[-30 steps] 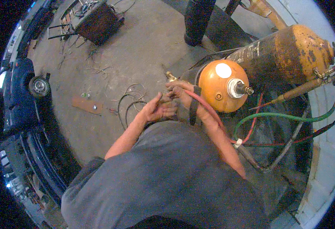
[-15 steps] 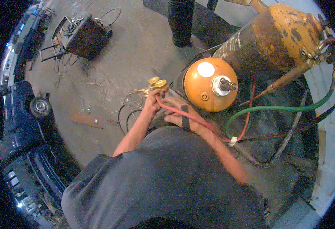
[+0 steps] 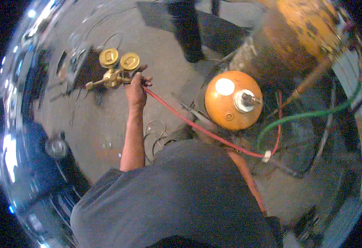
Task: The person connects hoses to a gas cylinder, attaches a dual-gauge regulator, and tightens it with a wrench. They then pick up a welding torch and inspect the setup.
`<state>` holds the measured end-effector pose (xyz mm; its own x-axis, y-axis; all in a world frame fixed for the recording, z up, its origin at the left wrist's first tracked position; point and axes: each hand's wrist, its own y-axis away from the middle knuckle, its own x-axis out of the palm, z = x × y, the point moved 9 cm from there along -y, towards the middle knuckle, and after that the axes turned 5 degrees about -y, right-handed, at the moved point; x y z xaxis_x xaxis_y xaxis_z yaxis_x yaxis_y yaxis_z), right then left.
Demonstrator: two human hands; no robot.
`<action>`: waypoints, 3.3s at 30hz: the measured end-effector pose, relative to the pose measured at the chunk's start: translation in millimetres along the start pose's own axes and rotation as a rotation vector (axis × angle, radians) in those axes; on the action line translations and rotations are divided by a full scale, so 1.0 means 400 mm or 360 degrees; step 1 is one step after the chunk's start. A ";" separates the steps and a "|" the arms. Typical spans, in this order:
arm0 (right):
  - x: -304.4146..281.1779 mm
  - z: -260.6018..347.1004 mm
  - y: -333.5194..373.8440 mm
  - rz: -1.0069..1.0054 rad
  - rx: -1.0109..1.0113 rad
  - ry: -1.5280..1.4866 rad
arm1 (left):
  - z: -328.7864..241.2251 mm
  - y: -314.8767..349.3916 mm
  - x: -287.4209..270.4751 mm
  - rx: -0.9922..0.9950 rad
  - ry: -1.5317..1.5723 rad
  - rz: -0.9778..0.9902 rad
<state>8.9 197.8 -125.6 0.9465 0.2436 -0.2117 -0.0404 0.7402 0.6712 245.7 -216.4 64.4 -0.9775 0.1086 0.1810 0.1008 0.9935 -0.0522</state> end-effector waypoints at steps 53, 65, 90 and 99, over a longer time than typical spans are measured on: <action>-0.392 0.655 0.148 -0.1116 -0.0541 -0.0568 | 0.212 0.130 0.353 -0.0971 0.0049 0.1487; -0.574 0.722 0.235 -0.1587 -0.0678 0.0215 | 0.123 0.068 0.505 -0.0729 -0.0078 0.1680; -0.486 0.656 0.364 -0.1813 -0.0375 -0.0184 | 0.303 0.085 0.428 -0.0819 -0.0363 0.1815; -0.636 1.181 0.859 -0.2654 -0.1055 0.0579 | 0.374 0.110 0.274 -0.1190 -0.0022 0.1367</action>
<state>-94.5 93.9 494.5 0.0229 -0.8805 -0.4735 0.5710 0.4003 -0.7167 115.4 -165.6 -64.9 -0.5331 0.7671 0.3569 0.8188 0.3617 0.4458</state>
